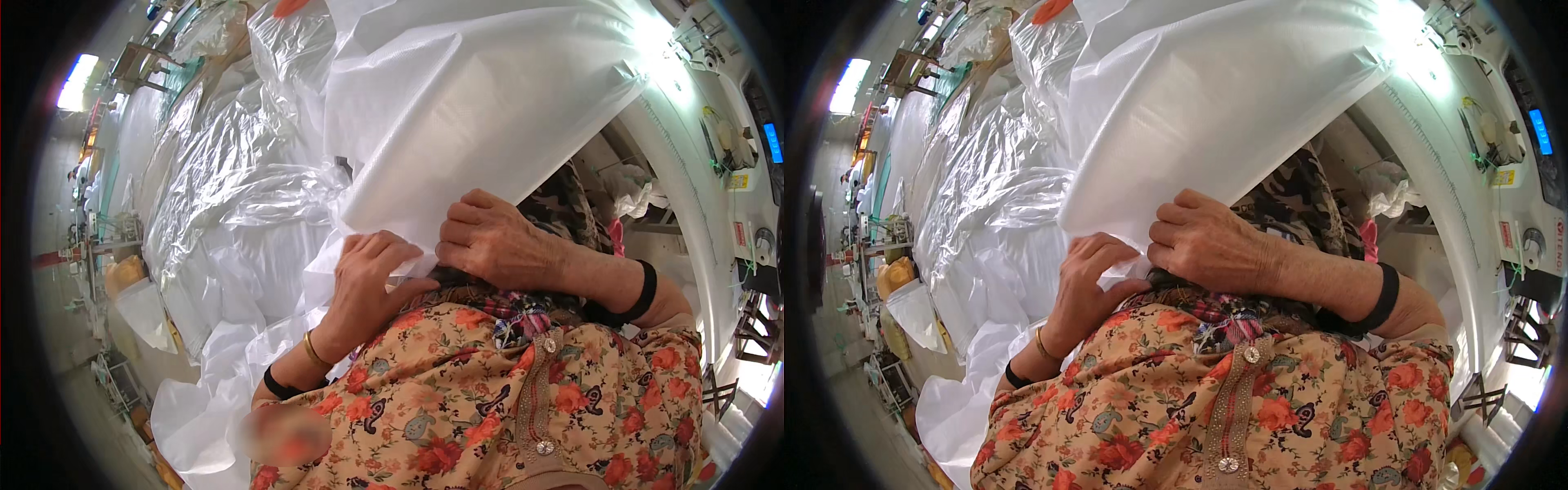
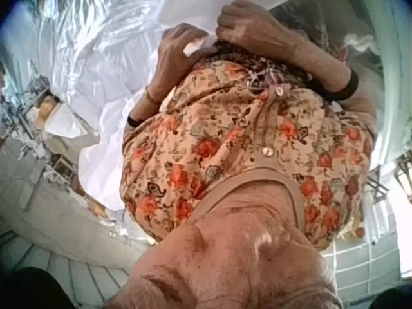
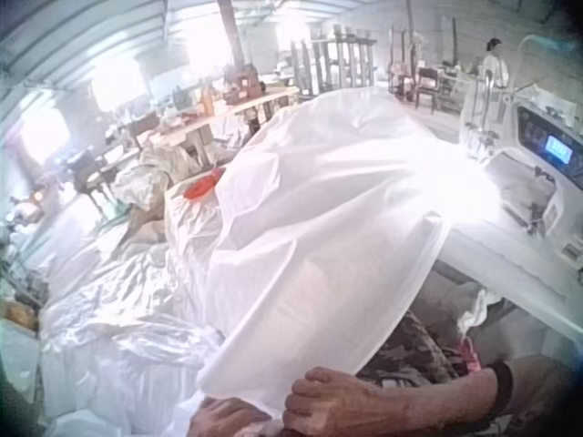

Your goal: Sewing large white plastic sheets together using an industrial sewing machine.

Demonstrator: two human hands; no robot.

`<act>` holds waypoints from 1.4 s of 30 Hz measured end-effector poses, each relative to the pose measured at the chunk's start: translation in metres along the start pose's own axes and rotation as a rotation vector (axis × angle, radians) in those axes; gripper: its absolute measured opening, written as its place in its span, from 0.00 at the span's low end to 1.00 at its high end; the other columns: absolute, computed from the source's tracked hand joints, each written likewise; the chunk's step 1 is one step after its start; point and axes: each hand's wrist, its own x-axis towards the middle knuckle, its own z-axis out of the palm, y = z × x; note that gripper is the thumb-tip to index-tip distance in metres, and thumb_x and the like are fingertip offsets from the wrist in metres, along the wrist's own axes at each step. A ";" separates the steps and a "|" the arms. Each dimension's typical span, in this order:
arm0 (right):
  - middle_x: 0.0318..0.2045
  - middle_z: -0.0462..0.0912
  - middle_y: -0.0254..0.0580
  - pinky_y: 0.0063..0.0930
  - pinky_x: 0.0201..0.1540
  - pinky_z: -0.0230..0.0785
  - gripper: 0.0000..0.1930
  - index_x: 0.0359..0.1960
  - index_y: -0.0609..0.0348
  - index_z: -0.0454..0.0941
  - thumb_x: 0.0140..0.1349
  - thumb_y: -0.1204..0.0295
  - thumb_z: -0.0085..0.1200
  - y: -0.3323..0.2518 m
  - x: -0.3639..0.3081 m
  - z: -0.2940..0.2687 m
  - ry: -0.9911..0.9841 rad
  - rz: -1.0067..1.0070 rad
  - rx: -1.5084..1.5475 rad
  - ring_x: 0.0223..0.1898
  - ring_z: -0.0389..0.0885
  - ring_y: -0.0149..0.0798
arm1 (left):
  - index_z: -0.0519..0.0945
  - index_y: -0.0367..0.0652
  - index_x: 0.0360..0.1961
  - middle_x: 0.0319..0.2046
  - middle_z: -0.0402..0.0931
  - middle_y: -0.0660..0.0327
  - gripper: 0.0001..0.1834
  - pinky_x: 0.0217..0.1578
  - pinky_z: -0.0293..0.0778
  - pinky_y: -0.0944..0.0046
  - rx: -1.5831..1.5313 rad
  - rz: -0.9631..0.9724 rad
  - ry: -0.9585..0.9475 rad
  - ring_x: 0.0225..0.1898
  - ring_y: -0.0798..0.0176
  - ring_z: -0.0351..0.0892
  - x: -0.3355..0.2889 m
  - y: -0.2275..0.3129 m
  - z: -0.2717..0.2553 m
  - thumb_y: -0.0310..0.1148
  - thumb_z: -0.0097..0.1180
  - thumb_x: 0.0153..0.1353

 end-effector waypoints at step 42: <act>0.22 0.74 0.31 0.35 0.39 0.66 0.14 0.20 0.51 0.77 0.56 0.58 0.61 0.059 -0.045 -0.081 0.179 0.358 -0.129 0.33 0.75 0.37 | 0.85 0.32 0.40 0.27 0.82 0.65 0.09 0.28 0.67 0.74 -0.559 -0.076 -0.113 0.27 0.78 0.71 0.034 0.017 -0.016 0.21 0.62 0.57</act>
